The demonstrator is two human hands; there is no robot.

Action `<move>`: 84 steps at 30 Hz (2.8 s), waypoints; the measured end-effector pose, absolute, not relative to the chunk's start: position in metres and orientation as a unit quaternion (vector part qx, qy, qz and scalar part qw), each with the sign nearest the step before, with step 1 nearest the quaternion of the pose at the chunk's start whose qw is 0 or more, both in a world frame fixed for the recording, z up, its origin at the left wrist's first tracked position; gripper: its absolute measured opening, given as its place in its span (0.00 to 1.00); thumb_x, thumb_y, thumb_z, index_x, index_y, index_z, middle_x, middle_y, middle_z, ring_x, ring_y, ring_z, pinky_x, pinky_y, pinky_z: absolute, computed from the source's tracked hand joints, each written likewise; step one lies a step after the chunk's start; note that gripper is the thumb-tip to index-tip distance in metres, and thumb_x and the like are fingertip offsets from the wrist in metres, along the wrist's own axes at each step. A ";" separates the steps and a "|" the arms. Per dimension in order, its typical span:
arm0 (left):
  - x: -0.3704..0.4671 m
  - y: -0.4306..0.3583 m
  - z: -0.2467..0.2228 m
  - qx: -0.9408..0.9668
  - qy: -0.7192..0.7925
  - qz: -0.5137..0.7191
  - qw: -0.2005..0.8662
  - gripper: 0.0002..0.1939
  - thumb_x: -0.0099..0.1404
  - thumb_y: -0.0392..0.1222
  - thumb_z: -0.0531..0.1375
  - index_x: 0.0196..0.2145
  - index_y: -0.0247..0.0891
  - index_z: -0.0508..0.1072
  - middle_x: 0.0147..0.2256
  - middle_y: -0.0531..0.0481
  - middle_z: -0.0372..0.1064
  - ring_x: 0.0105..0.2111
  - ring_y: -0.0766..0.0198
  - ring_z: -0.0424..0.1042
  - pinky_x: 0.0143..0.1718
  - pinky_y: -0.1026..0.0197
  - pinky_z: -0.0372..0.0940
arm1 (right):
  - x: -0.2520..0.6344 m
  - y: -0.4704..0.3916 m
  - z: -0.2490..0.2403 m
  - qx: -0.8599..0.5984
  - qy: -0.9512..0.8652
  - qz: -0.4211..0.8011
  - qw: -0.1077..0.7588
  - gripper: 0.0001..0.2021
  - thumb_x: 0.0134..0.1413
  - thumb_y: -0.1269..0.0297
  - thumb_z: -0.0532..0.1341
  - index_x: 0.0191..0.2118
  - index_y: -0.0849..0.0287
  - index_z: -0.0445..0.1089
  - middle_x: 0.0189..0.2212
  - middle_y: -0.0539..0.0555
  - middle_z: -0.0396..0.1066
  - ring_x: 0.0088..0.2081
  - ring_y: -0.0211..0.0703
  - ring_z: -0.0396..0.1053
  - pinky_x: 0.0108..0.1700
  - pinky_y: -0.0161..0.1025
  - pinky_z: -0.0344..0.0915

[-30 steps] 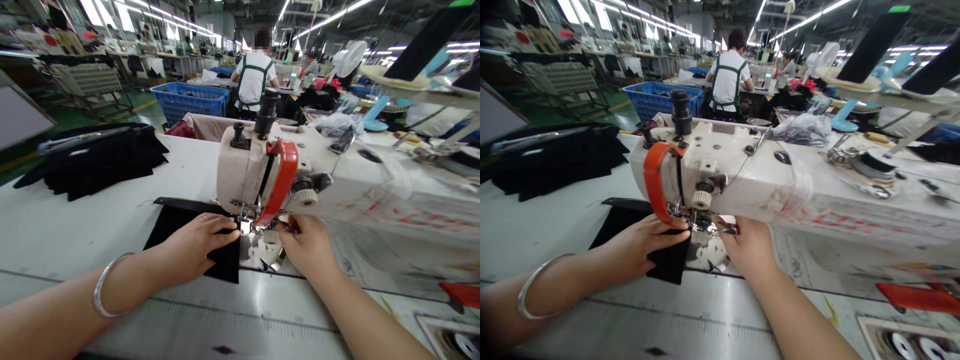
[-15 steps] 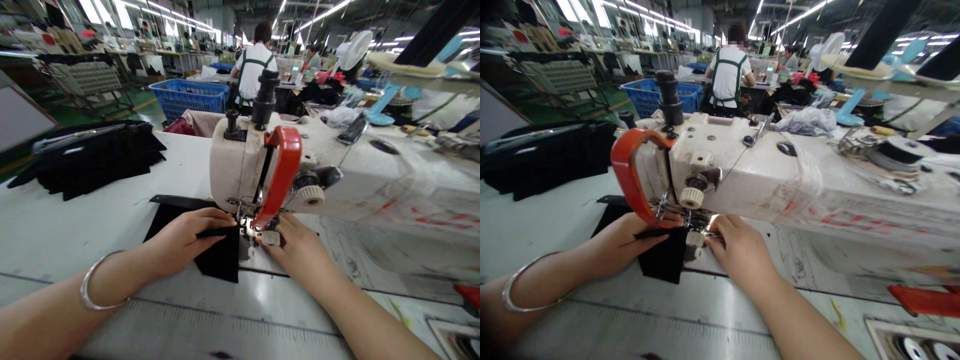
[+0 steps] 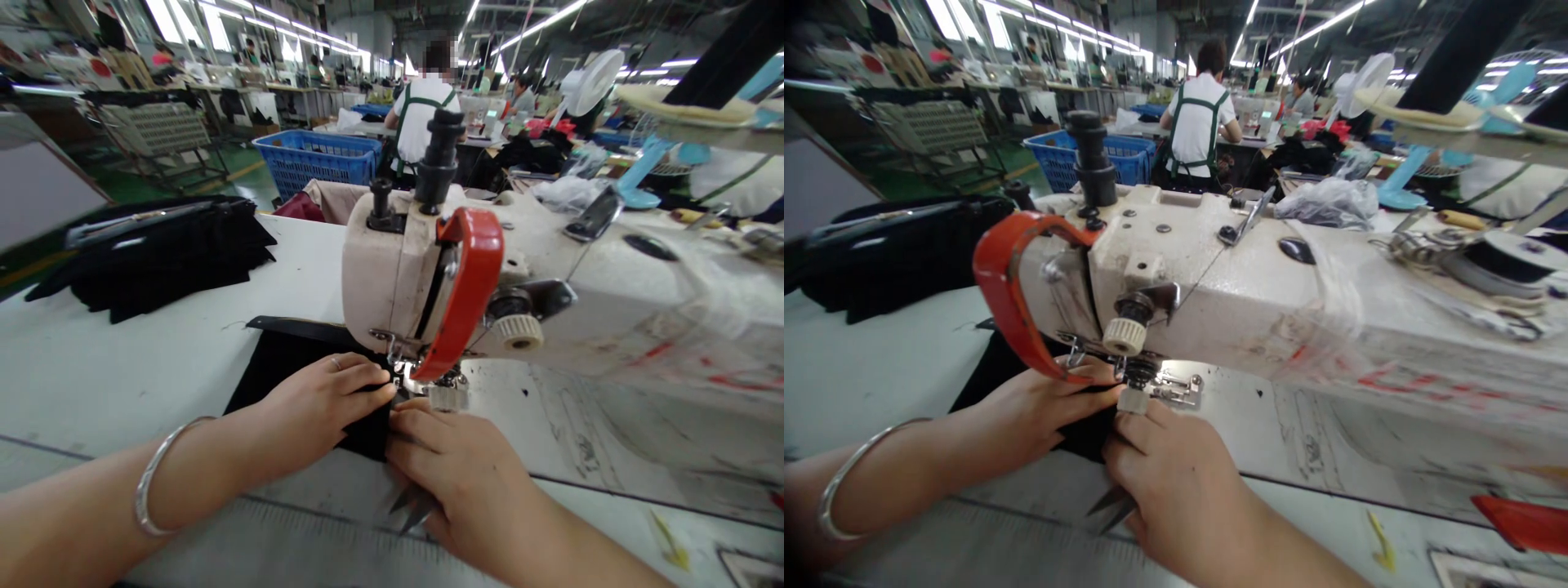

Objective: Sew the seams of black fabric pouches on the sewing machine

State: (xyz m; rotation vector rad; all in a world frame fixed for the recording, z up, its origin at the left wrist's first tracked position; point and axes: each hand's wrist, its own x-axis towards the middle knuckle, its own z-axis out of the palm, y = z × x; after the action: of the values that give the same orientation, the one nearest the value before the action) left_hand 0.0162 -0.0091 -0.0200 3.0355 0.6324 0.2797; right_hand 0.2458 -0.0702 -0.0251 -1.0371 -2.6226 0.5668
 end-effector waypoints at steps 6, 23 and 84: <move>0.018 -0.007 -0.021 0.968 0.198 0.152 -0.015 0.15 0.65 0.30 0.55 0.48 0.35 0.72 0.48 0.45 0.74 0.52 0.58 0.70 0.59 0.55 0.63 | 0.243 -0.069 -0.023 -0.373 -0.906 0.157 0.127 0.16 0.51 0.73 0.57 0.45 0.59 0.73 0.46 0.56 0.73 0.44 0.50 0.69 0.42 0.44 0.71; 0.008 -0.013 -0.022 0.977 0.109 0.165 0.076 0.17 0.75 0.28 0.45 0.48 0.37 0.72 0.48 0.49 0.76 0.52 0.66 0.72 0.61 0.62 0.62 | 0.258 -0.067 -0.021 -0.298 -0.925 0.164 0.169 0.15 0.54 0.74 0.57 0.47 0.61 0.73 0.46 0.57 0.75 0.49 0.48 0.69 0.52 0.42 0.68; 0.007 -0.011 -0.018 0.967 0.076 0.226 0.091 0.16 0.75 0.31 0.46 0.46 0.31 0.72 0.45 0.42 0.77 0.50 0.62 0.74 0.62 0.58 0.61 | 0.262 -0.069 -0.023 -0.331 -0.917 0.162 0.153 0.31 0.38 0.78 0.54 0.53 0.58 0.69 0.57 0.53 0.68 0.53 0.48 0.66 0.51 0.43 0.66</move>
State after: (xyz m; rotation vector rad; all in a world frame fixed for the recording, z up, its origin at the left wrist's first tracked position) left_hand 0.0067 -0.0114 -0.0175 2.8743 0.2258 0.6712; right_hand 0.2615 -0.0685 -0.0229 -0.9502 -2.6297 0.4658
